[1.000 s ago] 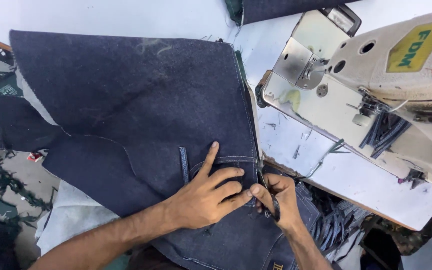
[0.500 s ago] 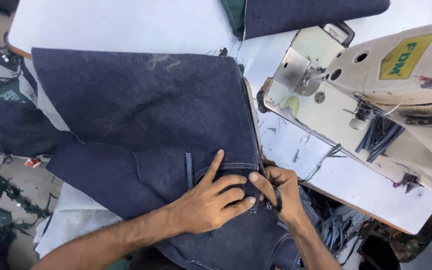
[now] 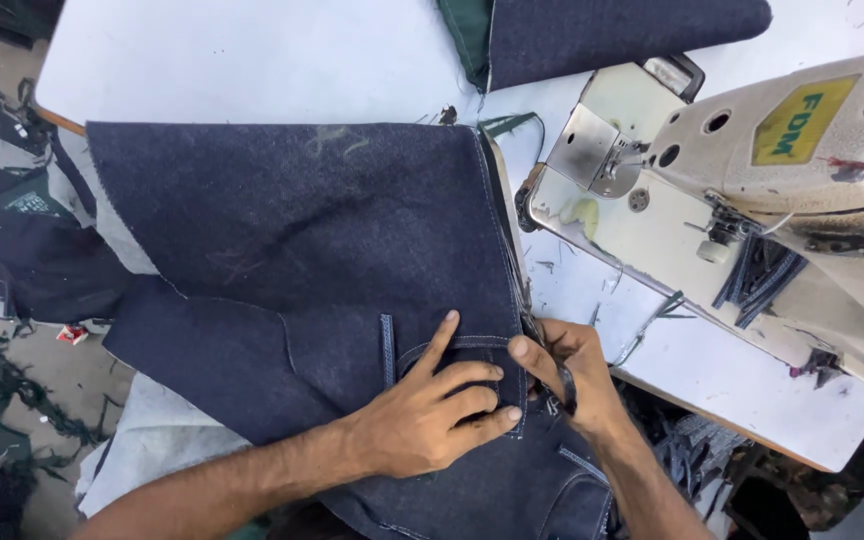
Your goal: The person uses shears to cut the side seams and excess fabric from a pair of dark blue jeans. They repeatedly flip the jeans over to access different sides and continue trimming the material along the seams.
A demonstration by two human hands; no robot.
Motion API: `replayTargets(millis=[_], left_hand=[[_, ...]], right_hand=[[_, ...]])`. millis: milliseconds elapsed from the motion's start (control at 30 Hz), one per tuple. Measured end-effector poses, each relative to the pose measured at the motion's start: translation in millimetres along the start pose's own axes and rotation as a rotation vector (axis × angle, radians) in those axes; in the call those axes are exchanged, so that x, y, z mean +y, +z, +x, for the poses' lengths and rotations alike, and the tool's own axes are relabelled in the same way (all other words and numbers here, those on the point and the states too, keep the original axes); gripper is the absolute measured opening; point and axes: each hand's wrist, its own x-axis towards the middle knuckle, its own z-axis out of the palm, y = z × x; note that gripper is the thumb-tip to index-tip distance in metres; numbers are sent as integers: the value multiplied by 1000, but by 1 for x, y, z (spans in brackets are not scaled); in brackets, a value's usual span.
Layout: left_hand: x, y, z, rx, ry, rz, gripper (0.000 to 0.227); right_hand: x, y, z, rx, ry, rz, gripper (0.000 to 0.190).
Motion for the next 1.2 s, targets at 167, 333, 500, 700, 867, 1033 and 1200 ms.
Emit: replayTargets(millis=[167, 333, 500, 700, 867, 1033, 1200], left_hand=[[-29, -35, 23, -89, 63, 57, 22], [-84, -144, 113, -188, -108, 772, 110], [-160, -164, 151, -336, -69, 708, 150], [-192, -156, 159, -491, 26, 791, 166], [-193, -153, 156, -499, 34, 810, 166], [-192, -155, 158, -510, 10, 767, 167], [-189, -154, 157, -523, 8, 750, 168]], right_hand=[[2, 1, 1, 24, 26, 68, 47], [5, 2, 2, 42, 7, 77, 49], [-7, 2, 3, 73, 48, 28, 51], [-20, -4, 5, 77, 131, -76, 49], [-35, -4, 8, 46, 118, -93, 46], [-34, 1, 7, 89, 113, -154, 49], [-26, 4, 4, 94, 63, -132, 48]])
